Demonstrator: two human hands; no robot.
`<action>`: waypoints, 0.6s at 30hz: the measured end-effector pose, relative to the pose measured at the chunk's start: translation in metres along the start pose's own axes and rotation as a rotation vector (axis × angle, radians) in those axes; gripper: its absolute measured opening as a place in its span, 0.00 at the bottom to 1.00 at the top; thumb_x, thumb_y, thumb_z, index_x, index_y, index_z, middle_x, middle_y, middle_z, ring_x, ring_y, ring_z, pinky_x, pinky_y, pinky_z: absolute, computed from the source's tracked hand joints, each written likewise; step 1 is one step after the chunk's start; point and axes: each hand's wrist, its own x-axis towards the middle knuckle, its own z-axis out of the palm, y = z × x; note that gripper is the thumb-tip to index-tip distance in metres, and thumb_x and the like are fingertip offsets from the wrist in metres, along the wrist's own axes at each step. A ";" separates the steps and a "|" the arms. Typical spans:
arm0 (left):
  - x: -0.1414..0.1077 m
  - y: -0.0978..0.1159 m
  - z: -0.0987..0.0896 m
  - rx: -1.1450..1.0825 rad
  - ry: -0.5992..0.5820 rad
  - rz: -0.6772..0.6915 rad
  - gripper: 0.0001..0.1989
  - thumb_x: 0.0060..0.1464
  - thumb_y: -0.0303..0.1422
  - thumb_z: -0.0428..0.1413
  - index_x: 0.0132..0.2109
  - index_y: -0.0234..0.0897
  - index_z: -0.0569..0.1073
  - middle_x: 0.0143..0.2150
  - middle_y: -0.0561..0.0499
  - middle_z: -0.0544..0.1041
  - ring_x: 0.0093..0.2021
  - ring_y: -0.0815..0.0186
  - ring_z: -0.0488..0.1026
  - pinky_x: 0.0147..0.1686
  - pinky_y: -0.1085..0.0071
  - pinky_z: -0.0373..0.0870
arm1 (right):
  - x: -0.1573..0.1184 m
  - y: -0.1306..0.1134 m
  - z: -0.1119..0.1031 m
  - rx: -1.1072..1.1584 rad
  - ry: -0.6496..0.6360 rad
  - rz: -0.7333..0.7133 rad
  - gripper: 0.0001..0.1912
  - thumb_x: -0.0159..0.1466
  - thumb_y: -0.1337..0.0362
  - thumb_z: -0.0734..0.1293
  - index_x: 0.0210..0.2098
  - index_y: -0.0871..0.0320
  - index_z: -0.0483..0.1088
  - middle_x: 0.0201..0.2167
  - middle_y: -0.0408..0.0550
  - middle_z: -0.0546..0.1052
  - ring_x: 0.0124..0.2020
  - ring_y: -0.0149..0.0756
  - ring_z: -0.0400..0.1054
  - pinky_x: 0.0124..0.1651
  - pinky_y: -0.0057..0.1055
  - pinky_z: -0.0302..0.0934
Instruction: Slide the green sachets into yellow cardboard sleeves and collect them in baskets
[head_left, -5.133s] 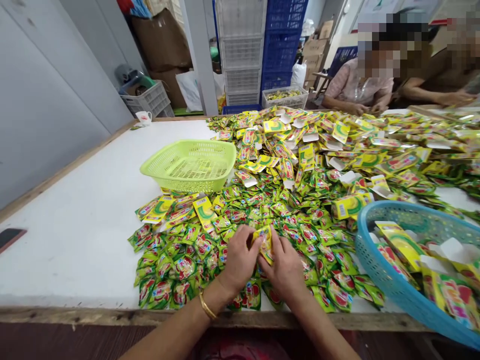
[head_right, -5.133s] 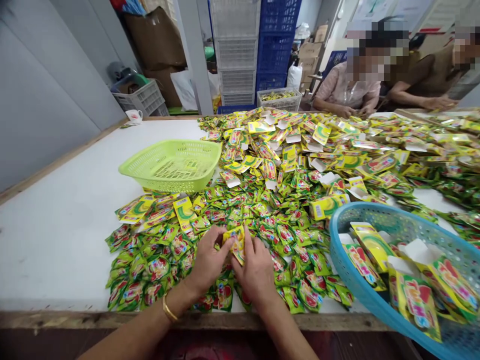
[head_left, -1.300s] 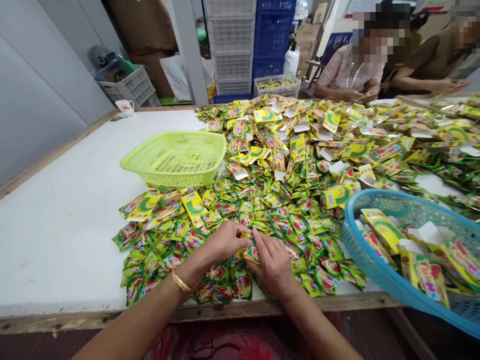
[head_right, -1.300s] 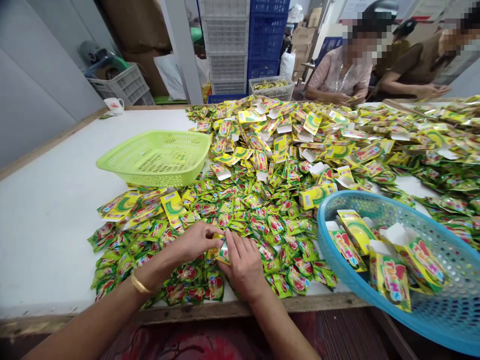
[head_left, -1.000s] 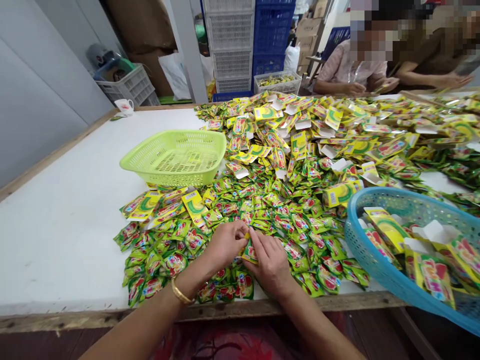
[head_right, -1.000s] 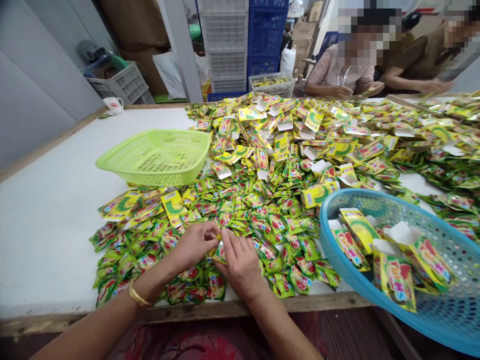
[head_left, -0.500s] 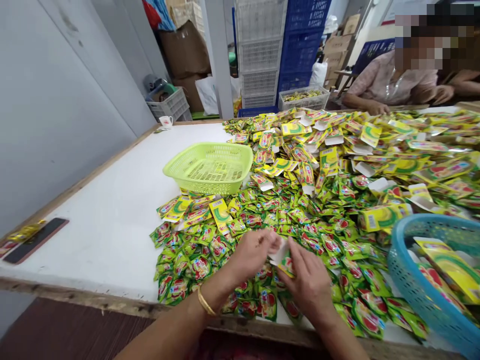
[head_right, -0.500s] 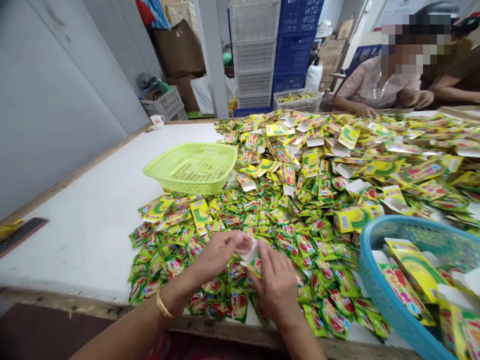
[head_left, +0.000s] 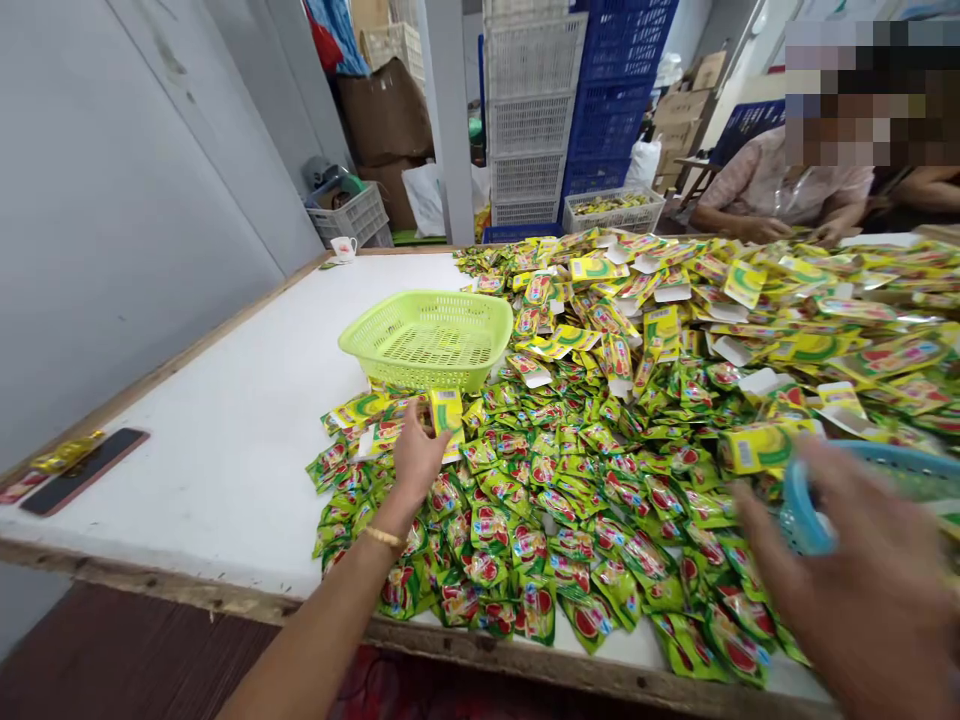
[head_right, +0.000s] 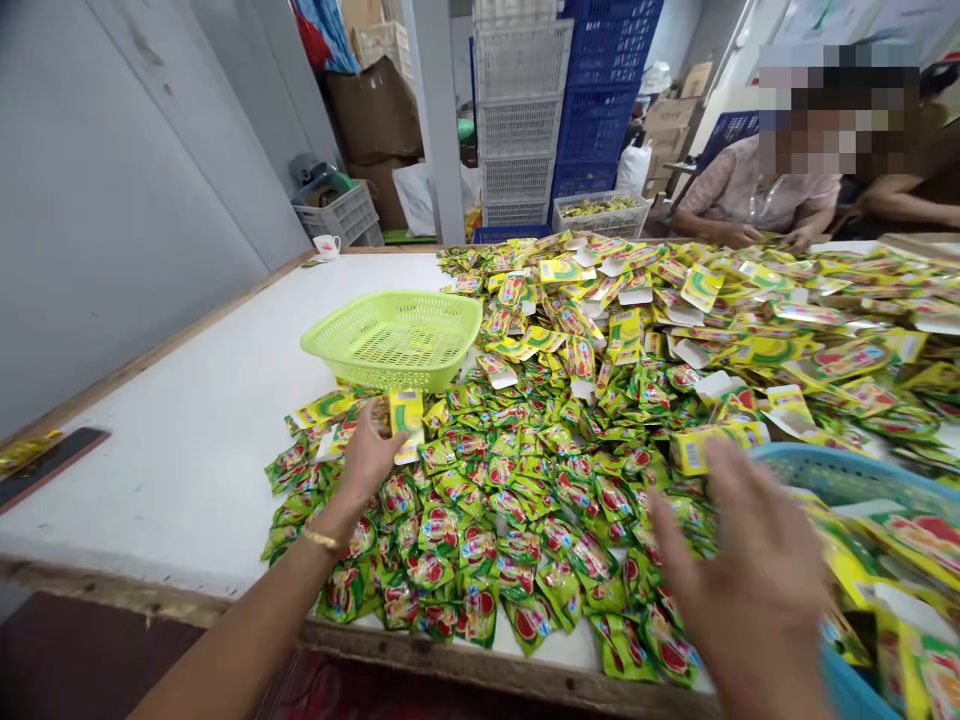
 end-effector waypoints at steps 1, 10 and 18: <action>-0.006 0.003 -0.003 -0.009 0.056 0.055 0.32 0.50 0.32 0.58 0.60 0.33 0.57 0.40 0.45 0.78 0.37 0.58 0.75 0.37 0.65 0.69 | -0.003 -0.016 0.011 0.048 -0.013 -0.052 0.28 0.64 0.55 0.63 0.62 0.53 0.57 0.56 0.54 0.66 0.55 0.47 0.62 0.53 0.46 0.57; -0.076 0.023 0.020 0.042 -0.368 0.918 0.17 0.52 0.23 0.50 0.48 0.37 0.73 0.49 0.45 0.75 0.49 0.61 0.70 0.51 0.65 0.67 | -0.050 -0.073 0.075 0.188 -0.392 -0.245 0.27 0.65 0.53 0.59 0.60 0.58 0.57 0.58 0.56 0.65 0.58 0.45 0.58 0.53 0.44 0.58; 0.024 0.023 0.031 0.151 -0.127 0.247 0.23 0.50 0.32 0.58 0.53 0.32 0.69 0.47 0.39 0.76 0.47 0.54 0.72 0.48 0.62 0.66 | -0.080 -0.077 0.109 0.066 -0.424 -0.139 0.18 0.65 0.54 0.59 0.49 0.59 0.65 0.54 0.59 0.67 0.52 0.48 0.62 0.46 0.43 0.61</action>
